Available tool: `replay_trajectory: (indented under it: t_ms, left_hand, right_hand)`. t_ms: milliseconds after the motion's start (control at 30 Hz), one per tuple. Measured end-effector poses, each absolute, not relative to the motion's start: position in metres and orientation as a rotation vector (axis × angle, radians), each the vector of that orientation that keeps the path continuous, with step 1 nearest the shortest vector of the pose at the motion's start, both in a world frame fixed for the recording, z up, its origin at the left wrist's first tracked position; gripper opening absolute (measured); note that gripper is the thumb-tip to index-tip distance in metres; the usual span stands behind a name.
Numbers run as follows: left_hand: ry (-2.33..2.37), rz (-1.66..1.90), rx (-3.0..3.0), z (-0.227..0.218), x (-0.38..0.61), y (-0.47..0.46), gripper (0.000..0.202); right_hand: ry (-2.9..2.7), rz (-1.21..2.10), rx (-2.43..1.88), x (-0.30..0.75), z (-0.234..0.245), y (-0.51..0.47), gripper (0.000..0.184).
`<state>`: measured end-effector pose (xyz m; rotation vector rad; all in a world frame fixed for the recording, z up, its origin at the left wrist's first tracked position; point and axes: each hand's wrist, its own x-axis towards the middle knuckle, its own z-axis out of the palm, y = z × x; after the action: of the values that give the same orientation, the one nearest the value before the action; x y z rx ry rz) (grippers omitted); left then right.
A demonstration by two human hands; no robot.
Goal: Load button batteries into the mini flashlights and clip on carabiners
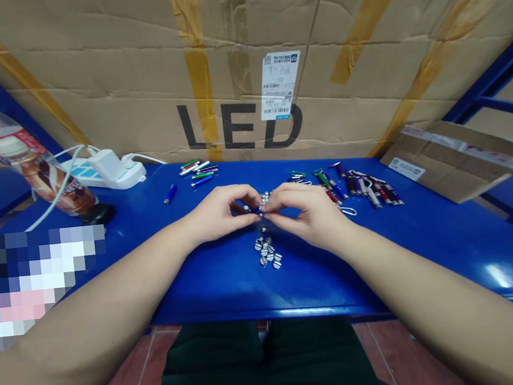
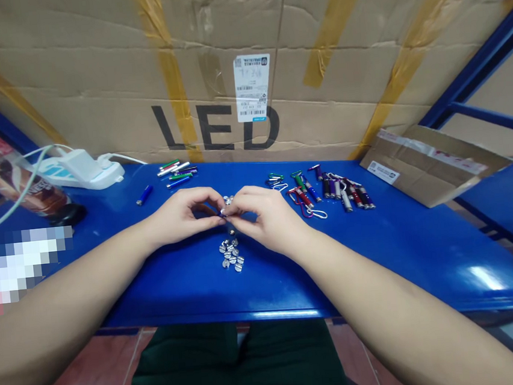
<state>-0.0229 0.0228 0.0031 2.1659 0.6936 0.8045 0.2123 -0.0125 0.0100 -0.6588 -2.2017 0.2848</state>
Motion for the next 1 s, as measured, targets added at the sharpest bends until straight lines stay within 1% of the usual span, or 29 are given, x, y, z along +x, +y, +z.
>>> replay_trajectory:
  t_ms: [200,300,367,433,500,633,800,833,900,1000]
  left_hand:
    - [0.717,0.811,2.148,0.005,-0.023,0.021,0.02]
    - [0.744,0.832,2.169,0.006,-0.025,0.02,0.027]
    - [0.77,0.827,2.2,0.007,-0.027,0.02,0.029]
    - [0.792,0.792,2.24,0.009,-0.028,0.02,0.025]
    - [0.803,0.763,2.271,0.01,-0.028,0.021,0.021]
    - [0.809,0.788,2.284,0.009,-0.029,0.021,0.02]
    - [0.804,0.842,2.222,0.008,-0.03,0.022,0.036]
    - [0.804,0.839,2.23,0.008,-0.03,0.022,0.035]
    - [0.807,0.825,2.27,0.009,-0.03,0.023,0.029]
    - [0.807,0.814,2.318,0.009,-0.03,0.024,0.021]
  right_hand:
    - [-2.176,0.234,-0.816,0.228,0.023,-0.01,0.006]
    - [-2.27,0.104,-1.056,0.251,0.031,-0.001,0.011]
    - [-2.342,0.019,-1.28,0.268,0.033,0.007,0.011]
    - [-2.382,0.028,-1.487,0.28,0.033,0.013,0.013]
    - [-2.413,0.102,-1.6,0.285,0.032,0.016,0.015]
    - [-2.475,0.193,-1.638,0.279,0.03,0.015,0.012]
    - [-2.459,0.186,-1.706,0.274,0.031,0.013,0.014]
    - [-2.449,0.178,-1.71,0.274,0.031,0.013,0.015]
    - [-2.444,0.148,-1.671,0.273,0.03,0.013,0.014]
    - [-2.504,0.186,-1.377,0.264,0.027,0.01,0.012]
